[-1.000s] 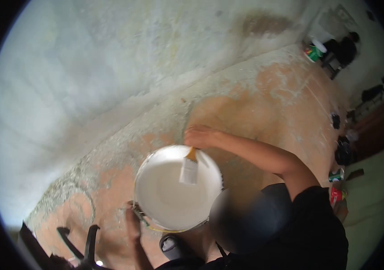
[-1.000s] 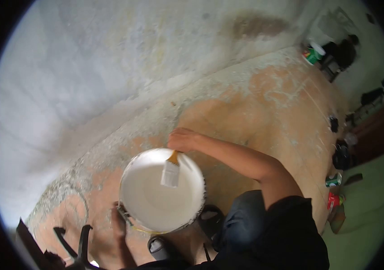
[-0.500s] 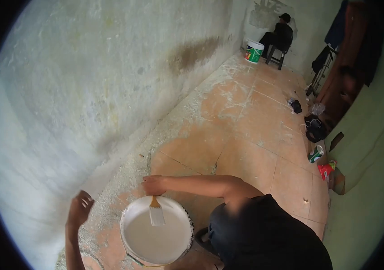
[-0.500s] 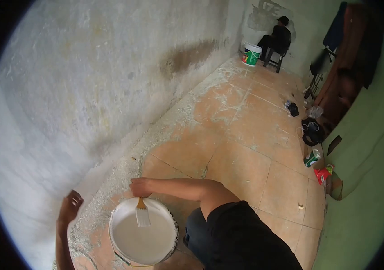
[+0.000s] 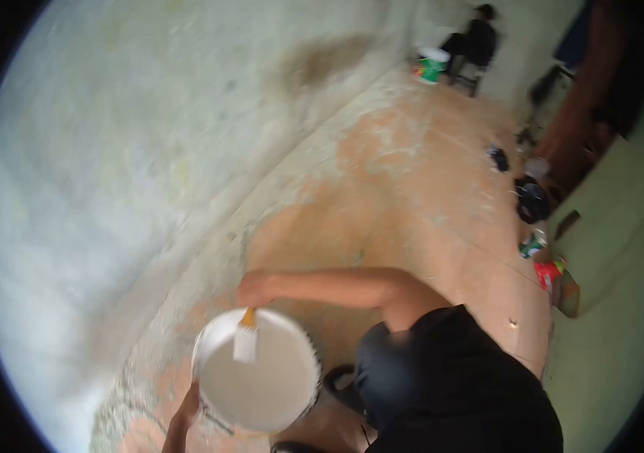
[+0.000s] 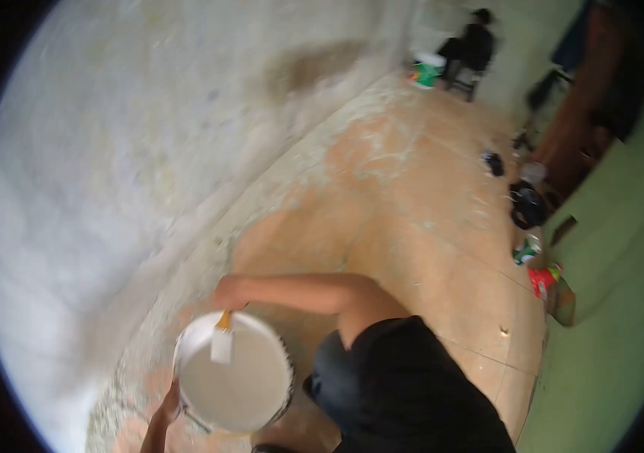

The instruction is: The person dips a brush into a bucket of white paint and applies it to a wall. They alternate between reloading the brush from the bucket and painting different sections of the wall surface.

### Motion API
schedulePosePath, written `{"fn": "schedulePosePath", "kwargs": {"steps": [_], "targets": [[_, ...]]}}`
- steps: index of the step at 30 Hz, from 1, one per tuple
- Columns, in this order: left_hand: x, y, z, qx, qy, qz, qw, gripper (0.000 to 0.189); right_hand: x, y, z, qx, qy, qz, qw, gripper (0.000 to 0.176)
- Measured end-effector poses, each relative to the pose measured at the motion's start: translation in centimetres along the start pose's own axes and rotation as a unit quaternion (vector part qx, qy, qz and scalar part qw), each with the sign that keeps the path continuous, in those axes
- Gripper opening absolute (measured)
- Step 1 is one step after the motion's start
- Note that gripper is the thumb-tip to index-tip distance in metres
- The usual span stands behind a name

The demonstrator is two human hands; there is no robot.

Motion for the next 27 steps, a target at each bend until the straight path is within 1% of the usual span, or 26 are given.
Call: {"fn": "schedulePosePath", "kwargs": {"steps": [2,3,4,6,7,8,10,11,12,14,15,17,18,20,21,23,24,25,26,27], "targets": [[1.1,-1.6,1.4,-0.02,-0.098,0.079,0.992,0.059,0.2,-0.3,-0.4,0.021,0.028,-0.017,0.999,0.005],[0.9,-1.5,0.8,-0.036,-0.088,0.07,0.993,0.061,-0.2,0.8,-0.4,-0.006,0.017,-0.012,1.0,0.005],[0.9,-1.5,0.7,-0.018,-0.123,0.034,0.992,0.064,-0.3,1.2,-0.4,0.005,0.047,-0.009,0.999,0.006],[0.4,-1.0,-0.2,0.006,-0.111,-0.023,0.994,0.068,-0.1,1.3,-0.7,-0.028,0.046,0.013,0.998,0.007],[-0.1,-1.0,-0.8,-0.002,-0.109,-0.011,0.994,0.07,-0.2,1.1,-0.7,-0.046,0.037,0.023,0.998,0.007],[-0.3,-1.0,-0.9,-0.013,-0.109,-0.001,0.994,0.072,-0.3,0.8,-0.5,-0.041,0.027,0.018,0.999,0.007],[0.4,-1.3,-0.7,-0.001,-0.138,-0.004,0.99,0.074,0.0,1.0,-0.3,-0.033,0.006,0.013,0.999,0.006],[0.6,-1.2,-0.6,0.004,-0.129,0.003,0.992,0.074,0.1,1.1,-0.2,-0.034,-0.004,0.008,0.999,0.005],[0.9,-1.2,-0.6,-0.011,-0.124,-0.001,0.992,0.074,0.1,1.5,-0.2,-0.037,0.003,0.002,0.999,0.005],[0.4,-1.3,-0.5,-0.027,-0.111,-0.003,0.993,0.075,-0.1,2.5,0.0,-0.013,0.021,-0.01,1.0,0.009],[0.3,-1.3,-0.8,-0.03,-0.126,0.004,0.992,0.075,0.2,2.9,0.1,-0.014,0.024,-0.012,1.0,0.009],[-0.2,-1.2,-1.3,-0.027,-0.143,0.013,0.989,0.076,0.5,4.1,-0.1,0.061,0.072,-0.008,0.995,0.008],[-0.6,-1.3,-1.3,-0.01,-0.135,0.021,0.991,0.076,0.4,3.9,-0.1,0.06,0.077,-0.011,0.995,0.008],[-1.0,-1.2,-1.4,0.008,-0.13,0.033,0.991,0.076,0.9,3.9,-0.1,0.069,0.027,-0.035,0.997,0.005],[-0.3,-1.2,-1.1,0.009,-0.136,0.028,0.99,0.077,1.3,3.5,-0.1,0.068,0.031,-0.031,0.997,0.005],[0.3,-1.3,-0.9,0.013,-0.142,0.031,0.989,0.077,1.5,2.0,0.1,0.104,0.065,0.016,0.992,0.001],[0.5,-1.2,-0.9,0.013,-0.141,-0.002,0.99,0.077,1.3,1.9,0.1,0.101,0.071,0.016,0.992,0.001],[0.5,-1.0,-0.8,0.013,-0.138,-0.037,0.99,0.077,1.2,1.6,0.1,0.096,0.057,0.013,0.994,0.002],[0.7,-0.8,-0.6,0.018,-0.136,-0.032,0.99,0.077,1.2,1.4,0.1,0.092,0.043,0.01,0.995,0.003],[1.0,-0.9,-0.4,0.024,-0.148,-0.053,0.987,0.077,1.0,1.4,0.2,0.092,0.049,0.008,0.995,0.003]]}}
Point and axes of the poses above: each hand's wrist, its own z-axis away from the middle knuckle, its own y-axis out of the back of the hand, x = y × z, the point moved 3 cm from there along -z, towards the middle knuckle, and after that the axes turned 12 degrees about x, right-handed, at the moved point
